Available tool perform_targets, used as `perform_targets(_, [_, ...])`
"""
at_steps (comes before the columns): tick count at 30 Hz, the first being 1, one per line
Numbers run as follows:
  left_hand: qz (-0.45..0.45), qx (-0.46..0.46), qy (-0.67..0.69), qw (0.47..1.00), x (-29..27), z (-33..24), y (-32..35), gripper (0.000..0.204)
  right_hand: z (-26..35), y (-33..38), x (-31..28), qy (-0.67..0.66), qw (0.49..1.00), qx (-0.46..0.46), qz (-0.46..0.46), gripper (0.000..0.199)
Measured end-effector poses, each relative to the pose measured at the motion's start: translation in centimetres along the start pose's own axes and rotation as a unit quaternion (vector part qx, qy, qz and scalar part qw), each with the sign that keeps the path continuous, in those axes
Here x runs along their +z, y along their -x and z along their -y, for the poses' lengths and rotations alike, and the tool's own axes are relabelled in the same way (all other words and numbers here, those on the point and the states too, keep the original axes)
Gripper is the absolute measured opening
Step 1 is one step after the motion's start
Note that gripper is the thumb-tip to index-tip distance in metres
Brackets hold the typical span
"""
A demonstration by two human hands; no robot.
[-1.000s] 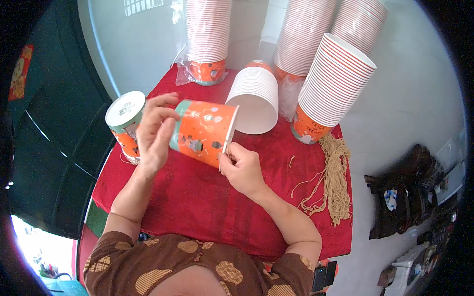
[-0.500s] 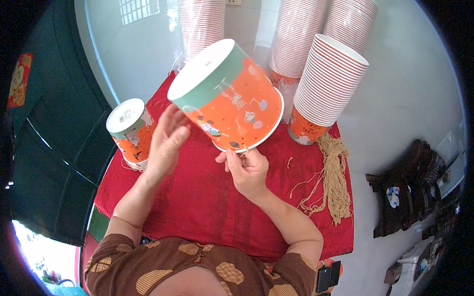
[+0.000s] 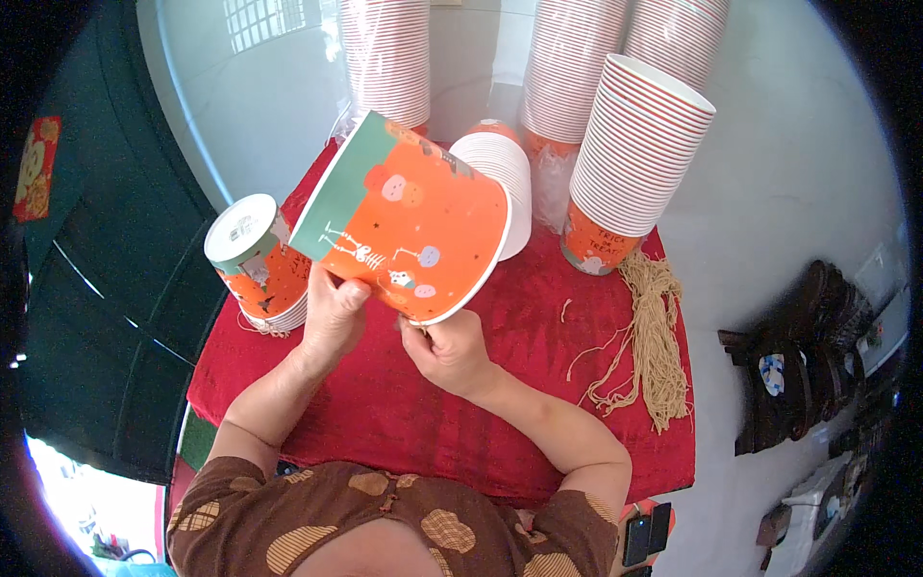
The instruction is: Attaching strings to paper cups and stacking them for packaging.
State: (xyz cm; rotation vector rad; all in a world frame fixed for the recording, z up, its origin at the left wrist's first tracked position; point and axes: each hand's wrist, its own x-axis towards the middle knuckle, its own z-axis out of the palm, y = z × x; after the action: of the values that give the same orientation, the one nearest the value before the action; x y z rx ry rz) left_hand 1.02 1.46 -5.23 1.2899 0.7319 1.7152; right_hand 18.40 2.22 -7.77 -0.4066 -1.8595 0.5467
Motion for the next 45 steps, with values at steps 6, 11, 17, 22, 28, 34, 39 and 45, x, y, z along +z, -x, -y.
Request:
perform_targets(6, [-0.065,0.044,0.082,0.994,-0.2,-1.3,-0.9,0.118,-0.2,0.2,1.0,0.025,0.999,-0.028,-0.01,0.016])
perform_targets(11, [-0.095,0.045,0.03,0.994,0.3,-2.9,-1.4,0.101,-0.6,0.4,0.9,0.082,0.996,-0.039,0.0,0.022])
perform_targets(17, [-0.097,0.042,0.024,0.994,0.0,-2.9,-1.2,0.074,-0.6,0.3,1.0,0.087,0.995,-0.046,-0.005,0.021])
perform_targets(22, [-0.092,0.045,0.021,0.995,0.1,-3.2,-1.1,0.07,-0.2,0.2,0.8,0.103,0.993,-0.052,-0.006,0.022])
perform_targets(28, [-0.021,0.078,0.102,0.992,-2.0,-3.1,-2.5,0.076,2.0,-0.6,0.0,0.113,0.993,-0.037,0.025,0.031])
perform_targets(34, [-0.073,0.012,0.206,0.976,-3.9,-5.1,-2.9,0.074,3.5,-1.1,-0.8,0.104,0.991,-0.079,0.026,0.041])
perform_targets(39, [-0.076,-0.019,0.228,0.971,-5.6,-5.7,-2.3,0.072,3.2,-1.9,-2.1,0.1,0.987,-0.121,-0.042,0.019])
perform_targets(45, [-0.082,-0.038,0.291,0.952,-5.6,-5.6,-1.1,0.062,1.9,-2.9,-3.9,0.083,0.986,-0.003,-0.142,0.008])
